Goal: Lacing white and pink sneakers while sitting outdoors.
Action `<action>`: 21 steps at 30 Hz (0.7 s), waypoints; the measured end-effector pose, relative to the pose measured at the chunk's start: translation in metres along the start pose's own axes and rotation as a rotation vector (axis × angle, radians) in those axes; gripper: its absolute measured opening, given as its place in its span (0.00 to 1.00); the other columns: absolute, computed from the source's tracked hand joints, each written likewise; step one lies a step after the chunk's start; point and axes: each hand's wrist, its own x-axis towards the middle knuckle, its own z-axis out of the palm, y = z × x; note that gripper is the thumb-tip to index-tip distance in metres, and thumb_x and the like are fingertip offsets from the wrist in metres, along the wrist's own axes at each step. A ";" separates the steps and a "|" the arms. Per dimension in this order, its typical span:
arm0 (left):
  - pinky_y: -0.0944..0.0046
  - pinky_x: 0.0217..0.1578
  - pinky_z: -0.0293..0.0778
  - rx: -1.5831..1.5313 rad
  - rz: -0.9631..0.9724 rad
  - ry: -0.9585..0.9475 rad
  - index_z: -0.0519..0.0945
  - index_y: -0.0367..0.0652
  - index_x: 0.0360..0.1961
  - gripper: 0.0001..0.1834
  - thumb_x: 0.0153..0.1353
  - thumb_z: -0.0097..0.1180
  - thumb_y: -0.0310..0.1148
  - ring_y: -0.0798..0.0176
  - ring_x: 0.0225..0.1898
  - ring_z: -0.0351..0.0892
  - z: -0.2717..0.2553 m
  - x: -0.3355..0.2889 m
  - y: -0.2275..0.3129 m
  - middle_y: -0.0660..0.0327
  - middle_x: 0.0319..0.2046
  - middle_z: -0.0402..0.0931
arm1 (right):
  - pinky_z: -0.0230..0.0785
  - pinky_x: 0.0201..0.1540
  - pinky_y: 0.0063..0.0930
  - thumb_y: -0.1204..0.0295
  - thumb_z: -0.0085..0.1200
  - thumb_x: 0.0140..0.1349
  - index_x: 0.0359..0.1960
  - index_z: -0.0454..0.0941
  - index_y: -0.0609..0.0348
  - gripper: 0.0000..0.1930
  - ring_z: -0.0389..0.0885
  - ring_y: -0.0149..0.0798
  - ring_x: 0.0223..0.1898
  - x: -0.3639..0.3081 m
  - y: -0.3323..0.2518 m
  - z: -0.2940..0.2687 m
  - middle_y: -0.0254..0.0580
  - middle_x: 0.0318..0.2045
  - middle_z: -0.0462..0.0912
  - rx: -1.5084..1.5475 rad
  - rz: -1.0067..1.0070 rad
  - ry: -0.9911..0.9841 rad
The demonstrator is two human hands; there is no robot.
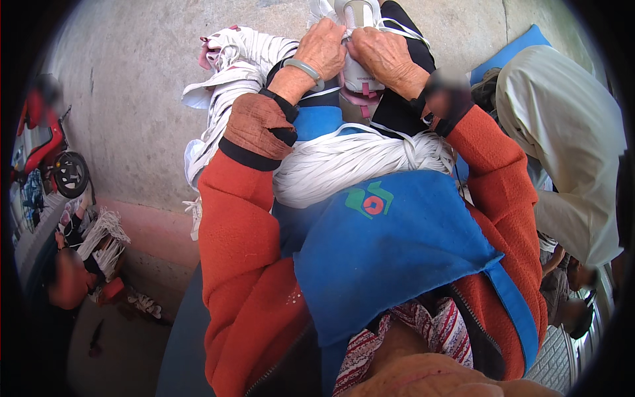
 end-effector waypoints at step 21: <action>0.64 0.38 0.75 -1.328 -0.839 -0.448 0.69 0.25 0.43 0.37 0.58 0.41 0.57 0.56 0.36 0.77 -0.043 -0.011 0.039 0.43 0.41 0.73 | 0.53 0.18 0.22 0.71 0.42 0.52 0.15 0.67 0.62 0.11 0.61 0.27 0.14 -0.062 -0.028 -0.123 0.34 0.11 0.65 1.528 -0.128 -0.497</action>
